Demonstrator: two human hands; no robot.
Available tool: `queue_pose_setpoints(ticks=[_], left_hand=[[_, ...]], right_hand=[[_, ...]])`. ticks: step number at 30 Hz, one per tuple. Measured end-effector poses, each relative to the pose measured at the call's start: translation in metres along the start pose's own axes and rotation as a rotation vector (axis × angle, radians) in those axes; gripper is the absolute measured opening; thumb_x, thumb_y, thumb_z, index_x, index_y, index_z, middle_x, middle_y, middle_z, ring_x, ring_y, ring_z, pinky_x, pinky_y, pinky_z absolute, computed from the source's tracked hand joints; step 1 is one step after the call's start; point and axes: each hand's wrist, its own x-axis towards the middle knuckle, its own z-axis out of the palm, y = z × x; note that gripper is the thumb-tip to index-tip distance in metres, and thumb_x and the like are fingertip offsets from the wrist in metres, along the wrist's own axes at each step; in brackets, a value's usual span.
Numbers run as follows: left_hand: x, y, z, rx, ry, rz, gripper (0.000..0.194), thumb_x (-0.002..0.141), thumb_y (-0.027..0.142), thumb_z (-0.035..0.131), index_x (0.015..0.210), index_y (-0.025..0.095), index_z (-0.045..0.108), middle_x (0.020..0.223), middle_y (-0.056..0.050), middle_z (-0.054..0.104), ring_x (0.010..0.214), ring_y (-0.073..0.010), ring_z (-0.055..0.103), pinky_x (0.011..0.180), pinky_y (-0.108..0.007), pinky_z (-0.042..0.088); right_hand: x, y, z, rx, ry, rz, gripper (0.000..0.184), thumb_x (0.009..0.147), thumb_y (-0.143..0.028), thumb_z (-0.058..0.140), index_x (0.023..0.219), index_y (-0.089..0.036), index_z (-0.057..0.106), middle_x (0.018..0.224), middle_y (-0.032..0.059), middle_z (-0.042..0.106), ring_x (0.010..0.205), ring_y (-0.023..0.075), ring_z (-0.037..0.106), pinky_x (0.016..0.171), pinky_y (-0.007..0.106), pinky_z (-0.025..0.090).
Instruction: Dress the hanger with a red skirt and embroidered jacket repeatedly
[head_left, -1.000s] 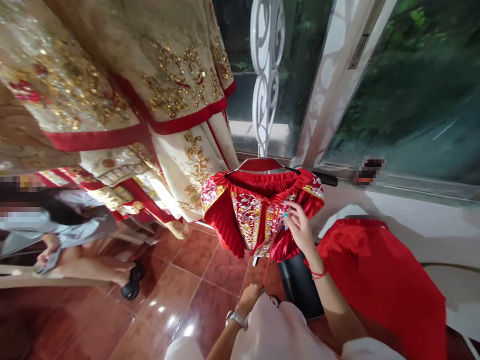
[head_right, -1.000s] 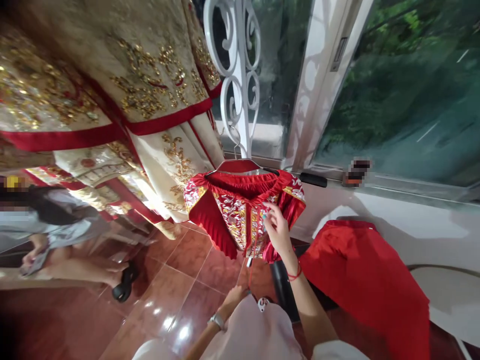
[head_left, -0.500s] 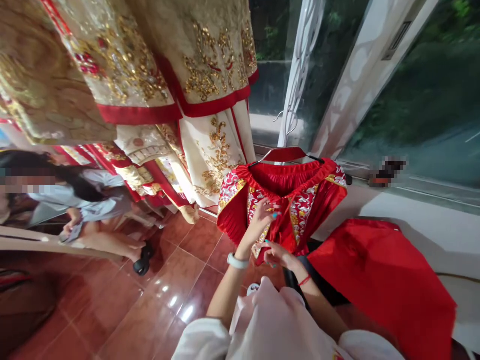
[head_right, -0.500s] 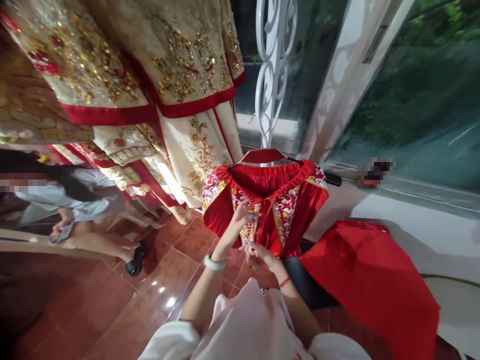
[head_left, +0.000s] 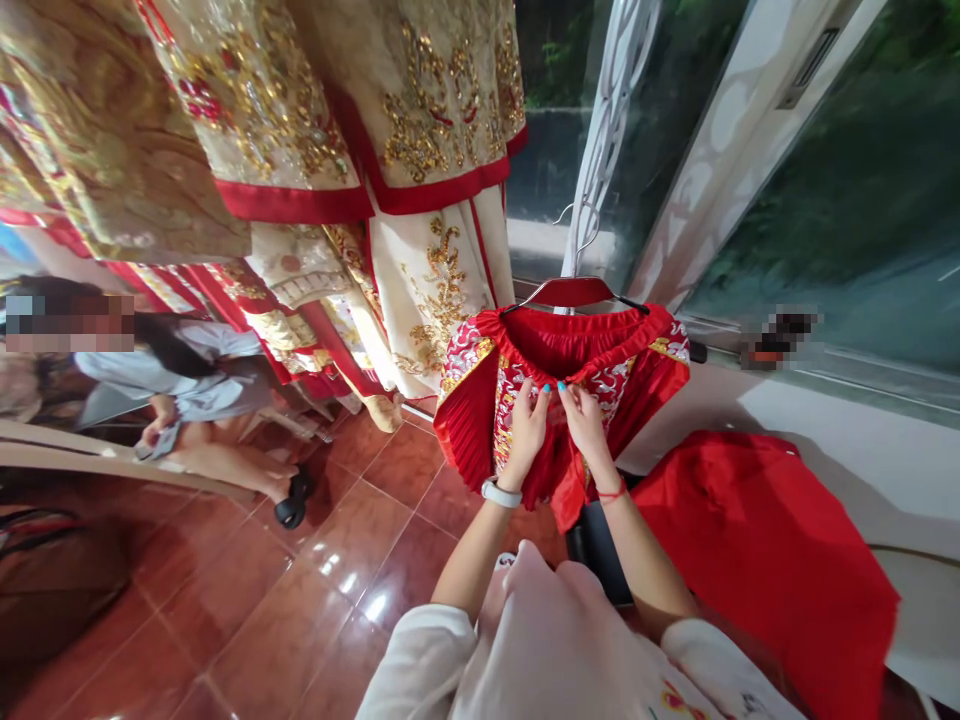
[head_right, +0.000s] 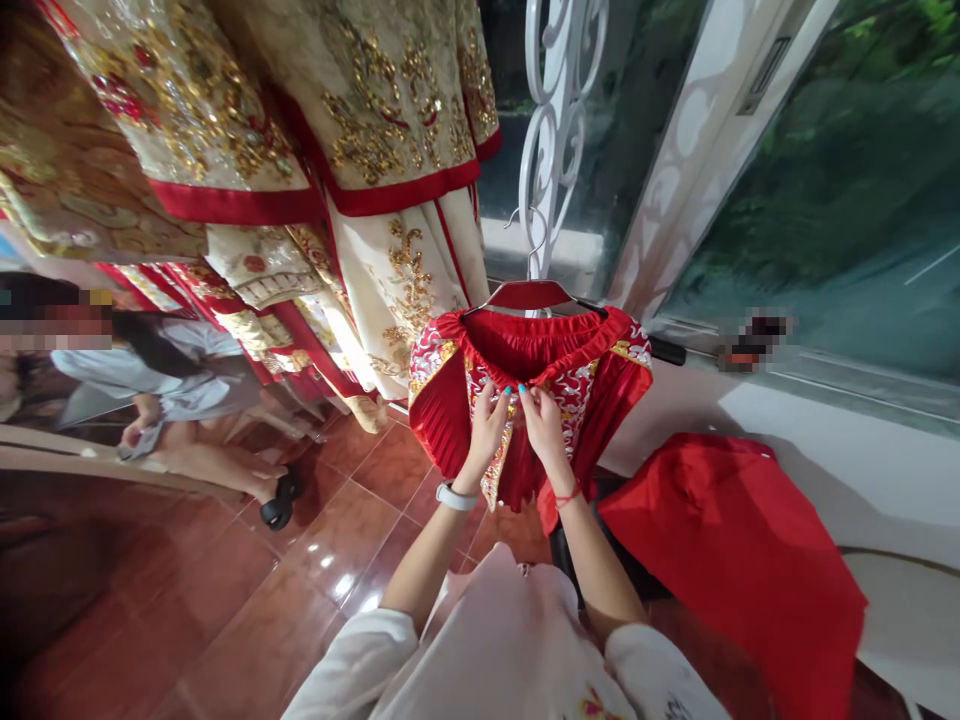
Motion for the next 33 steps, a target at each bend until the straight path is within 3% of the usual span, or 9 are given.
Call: queue_pose_setpoints(ticks=[2, 5, 9, 14, 22, 27, 30, 32, 33], left_hand=[[-0.002, 0.002, 0.000, 0.017, -0.007, 0.024, 0.024, 0.089, 0.040, 0.069, 0.088, 0.019, 0.057, 0.080, 0.000, 0.055, 0.075, -0.0136, 0.053, 0.069, -0.024, 0.045], [-0.005, 0.006, -0.002, 0.037, -0.045, 0.080, 0.027, 0.091, 0.041, 0.065, 0.083, 0.019, 0.053, 0.077, 0.001, 0.051, 0.069, -0.0118, 0.047, 0.065, -0.024, 0.041], [-0.010, 0.011, -0.002, 0.063, -0.079, 0.117, 0.030, 0.094, 0.043, 0.060, 0.079, 0.020, 0.049, 0.075, 0.002, 0.047, 0.066, -0.0112, 0.042, 0.063, -0.024, 0.038], [-0.011, 0.010, -0.004, 0.069, -0.078, 0.096, 0.035, 0.094, 0.048, 0.059, 0.077, 0.020, 0.046, 0.074, 0.002, 0.045, 0.067, -0.0118, 0.040, 0.063, -0.025, 0.036], [-0.006, 0.015, -0.008, 0.100, -0.063, 0.096, 0.032, 0.092, 0.043, 0.058, 0.073, 0.020, 0.047, 0.069, 0.003, 0.044, 0.066, -0.0125, 0.041, 0.065, -0.025, 0.036], [-0.011, 0.022, -0.058, 0.243, 0.007, 0.074, 0.032, 0.086, 0.040, 0.060, 0.066, 0.021, 0.042, 0.062, 0.005, 0.034, 0.060, -0.0123, 0.033, 0.058, -0.025, 0.030], [-0.010, 0.025, -0.082, 0.380, 0.211, 0.159, 0.028, 0.087, 0.041, 0.057, 0.070, 0.021, 0.046, 0.066, 0.004, 0.038, 0.066, -0.0140, 0.041, 0.065, -0.026, 0.037], [-0.002, 0.030, -0.078, 0.508, 0.429, 0.315, 0.024, 0.084, 0.043, 0.061, 0.088, 0.020, 0.055, 0.084, 0.000, 0.050, 0.085, -0.0185, 0.051, 0.081, -0.030, 0.043], [0.004, 0.034, -0.070, 0.595, 0.513, 0.390, 0.035, 0.081, 0.044, 0.066, 0.103, 0.018, 0.057, 0.100, -0.004, 0.054, 0.101, -0.0227, 0.053, 0.091, -0.035, 0.044]], right_hand=[[0.008, -0.018, 0.014, -0.009, 0.125, -0.082, 0.057, 0.072, -0.076, 0.065, 0.066, -0.020, 0.056, 0.061, -0.0001, 0.058, 0.061, 0.0145, 0.053, 0.056, 0.027, 0.046], [0.001, -0.023, 0.024, 0.103, 0.162, 0.015, 0.058, 0.068, -0.076, 0.069, 0.071, -0.019, 0.061, 0.062, 0.0017, 0.062, 0.057, 0.0149, 0.052, 0.051, 0.027, 0.044], [-0.005, -0.017, 0.020, 0.243, 0.233, 0.133, 0.056, 0.060, -0.070, 0.079, 0.076, -0.018, 0.064, 0.062, 0.0001, 0.063, 0.055, 0.0140, 0.052, 0.047, 0.027, 0.042], [0.003, -0.009, 0.010, 0.327, 0.212, 0.134, 0.049, 0.054, -0.057, 0.087, 0.065, -0.019, 0.058, 0.053, -0.0064, 0.051, 0.046, 0.0059, 0.036, 0.043, 0.022, 0.028], [-0.013, 0.062, 0.025, 0.310, 0.075, 0.187, 0.051, 0.058, -0.061, 0.079, 0.058, -0.022, 0.047, 0.048, -0.0079, 0.039, 0.044, 0.0063, 0.029, 0.043, 0.023, 0.025], [-0.053, 0.118, 0.009, 0.003, -0.010, 0.333, 0.051, 0.060, -0.066, 0.073, 0.054, -0.023, 0.045, 0.044, -0.0067, 0.036, 0.044, 0.0091, 0.032, 0.044, 0.025, 0.026], [-0.060, 0.101, -0.012, -0.106, 0.243, 0.203, 0.042, 0.070, -0.063, 0.068, 0.069, -0.022, 0.055, 0.059, -0.0007, 0.051, 0.055, 0.0150, 0.046, 0.052, 0.028, 0.039], [-0.044, 0.065, -0.022, -0.247, 0.551, -0.018, 0.041, 0.079, -0.057, 0.063, 0.098, -0.021, 0.059, 0.087, 0.0078, 0.063, 0.077, 0.0213, 0.057, 0.071, 0.034, 0.050], [-0.030, 0.043, -0.025, -0.329, 0.694, -0.138, 0.048, 0.081, -0.054, 0.063, 0.113, -0.020, 0.055, 0.105, 0.0126, 0.063, 0.092, 0.0248, 0.059, 0.083, 0.039, 0.051]])
